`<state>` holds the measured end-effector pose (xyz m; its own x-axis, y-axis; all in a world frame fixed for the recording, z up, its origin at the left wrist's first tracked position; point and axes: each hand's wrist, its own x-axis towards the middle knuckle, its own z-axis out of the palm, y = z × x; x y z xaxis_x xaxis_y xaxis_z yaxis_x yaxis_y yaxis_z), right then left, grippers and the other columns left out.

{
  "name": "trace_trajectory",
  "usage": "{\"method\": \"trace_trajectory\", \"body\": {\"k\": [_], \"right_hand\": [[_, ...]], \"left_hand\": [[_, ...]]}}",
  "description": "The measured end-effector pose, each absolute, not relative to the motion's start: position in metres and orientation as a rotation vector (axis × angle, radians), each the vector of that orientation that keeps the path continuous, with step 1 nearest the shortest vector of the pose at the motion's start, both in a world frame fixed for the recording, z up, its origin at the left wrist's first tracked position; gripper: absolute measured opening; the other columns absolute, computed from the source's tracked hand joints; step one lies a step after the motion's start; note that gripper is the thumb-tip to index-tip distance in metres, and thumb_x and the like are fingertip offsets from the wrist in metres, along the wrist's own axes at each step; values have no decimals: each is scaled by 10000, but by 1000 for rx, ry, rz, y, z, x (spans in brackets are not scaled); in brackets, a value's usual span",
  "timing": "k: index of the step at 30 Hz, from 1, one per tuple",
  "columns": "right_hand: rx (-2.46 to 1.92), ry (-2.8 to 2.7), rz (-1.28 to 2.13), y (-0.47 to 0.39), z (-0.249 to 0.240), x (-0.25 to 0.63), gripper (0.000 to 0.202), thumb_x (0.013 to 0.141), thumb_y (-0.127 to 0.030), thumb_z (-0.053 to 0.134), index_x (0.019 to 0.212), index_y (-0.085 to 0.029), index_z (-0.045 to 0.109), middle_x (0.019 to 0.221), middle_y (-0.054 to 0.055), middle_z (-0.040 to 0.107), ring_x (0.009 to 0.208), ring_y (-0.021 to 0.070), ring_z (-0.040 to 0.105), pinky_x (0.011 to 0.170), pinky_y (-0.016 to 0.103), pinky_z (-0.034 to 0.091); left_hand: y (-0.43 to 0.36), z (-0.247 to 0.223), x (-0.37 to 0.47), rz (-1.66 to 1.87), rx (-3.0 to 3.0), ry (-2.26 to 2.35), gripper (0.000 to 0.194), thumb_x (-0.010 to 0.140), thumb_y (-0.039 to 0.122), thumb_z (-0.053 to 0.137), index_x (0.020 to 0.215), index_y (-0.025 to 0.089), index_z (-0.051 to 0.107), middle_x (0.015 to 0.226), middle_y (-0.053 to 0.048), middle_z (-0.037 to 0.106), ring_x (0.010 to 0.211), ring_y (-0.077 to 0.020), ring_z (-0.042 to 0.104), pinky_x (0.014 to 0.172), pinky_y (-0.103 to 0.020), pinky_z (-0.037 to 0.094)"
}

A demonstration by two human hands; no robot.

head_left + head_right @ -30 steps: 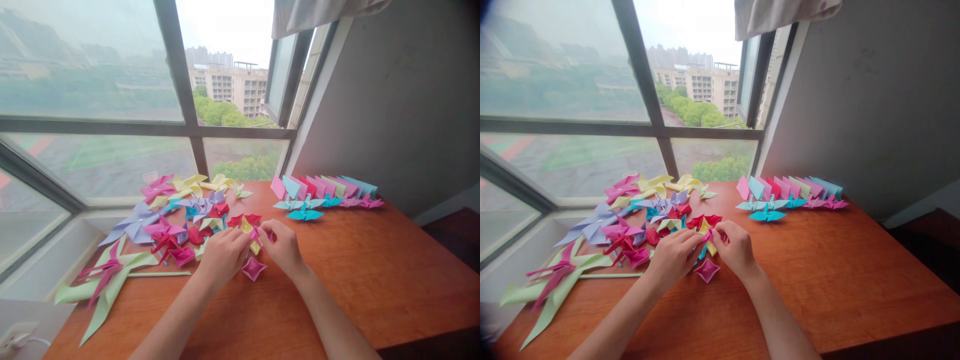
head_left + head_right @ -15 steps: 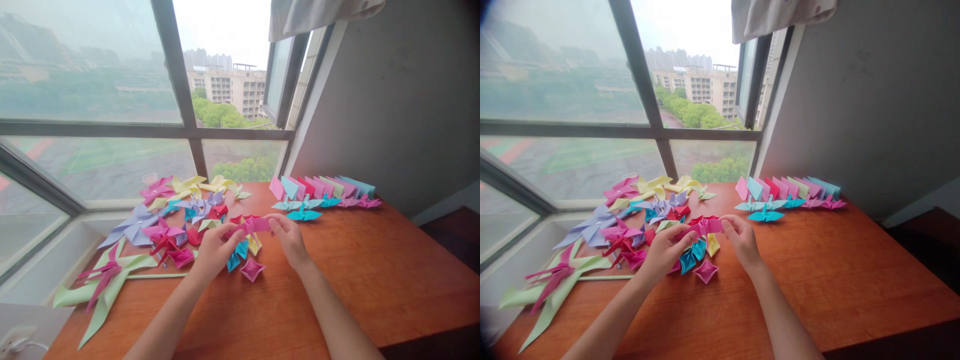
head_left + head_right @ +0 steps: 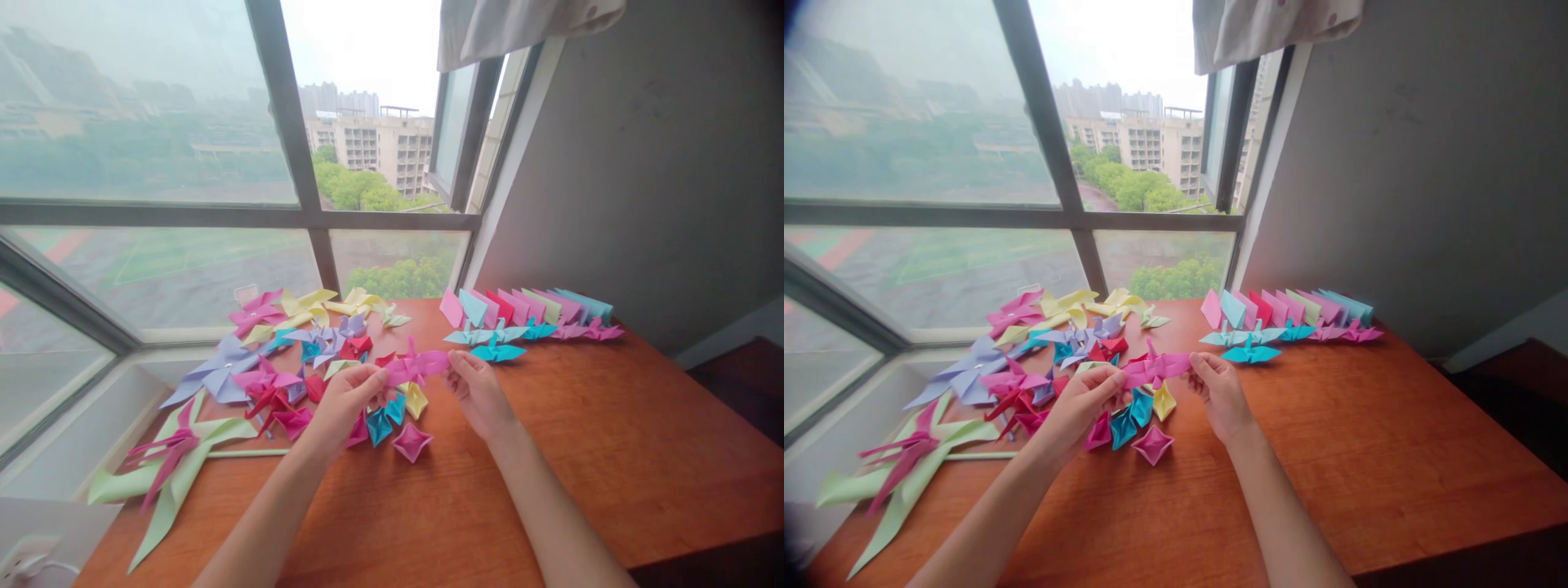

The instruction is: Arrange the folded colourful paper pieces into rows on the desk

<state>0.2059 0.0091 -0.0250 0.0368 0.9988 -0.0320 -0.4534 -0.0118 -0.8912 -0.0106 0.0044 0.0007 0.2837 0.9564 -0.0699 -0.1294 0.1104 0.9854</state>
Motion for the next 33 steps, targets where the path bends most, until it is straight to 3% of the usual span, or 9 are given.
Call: {"method": "trace_trajectory", "body": {"k": [5,9,13,18,26,33], "right_hand": [[-903,-764,1404,11,-28,201,333,729,-448,780,690,-172,597,616,-27,562,540,69,458,494,184,380],[-1027,-862,1124,12,-31,197,315,807,-457,696,717,-180,574,608,-37,533,539,73,436,497,193,360],[-1137,-1060,728,5,-30,195,218,869,-411,613,840,-195,610,710,-12,589,628,113,522,576,233,426],[-1166,-1517,620,-6,-28,184,188,862,-365,616,927,-192,649,790,15,655,674,140,580,603,249,463],[-1207,-1528,567,-2,-32,181,190,883,-335,574,891,-179,682,790,31,693,643,144,603,575,249,474],[-1368,-1406,172,7,-24,214,217,872,-367,576,839,-177,674,705,18,666,596,140,569,594,258,466]], "left_hand": [[4,0,-9,979,1202,958,316,846,435,671,718,147,640,645,-13,667,565,-87,503,525,-188,369],[3,4,-7,1027,1227,1017,308,832,431,675,710,151,640,628,-3,661,555,-91,505,529,-189,378],[2,6,-5,1126,1268,1107,269,809,412,687,722,160,655,623,4,666,562,-105,526,534,-195,398],[0,6,-2,1113,1303,1113,273,824,417,666,735,159,662,634,-6,678,575,-116,557,532,-195,414],[-5,5,3,1015,1385,1060,278,846,423,648,775,156,674,699,-27,692,631,-138,610,550,-198,440],[-1,-2,0,968,1454,1072,294,882,429,601,826,153,687,731,-38,692,672,-145,602,610,-211,453]]}}
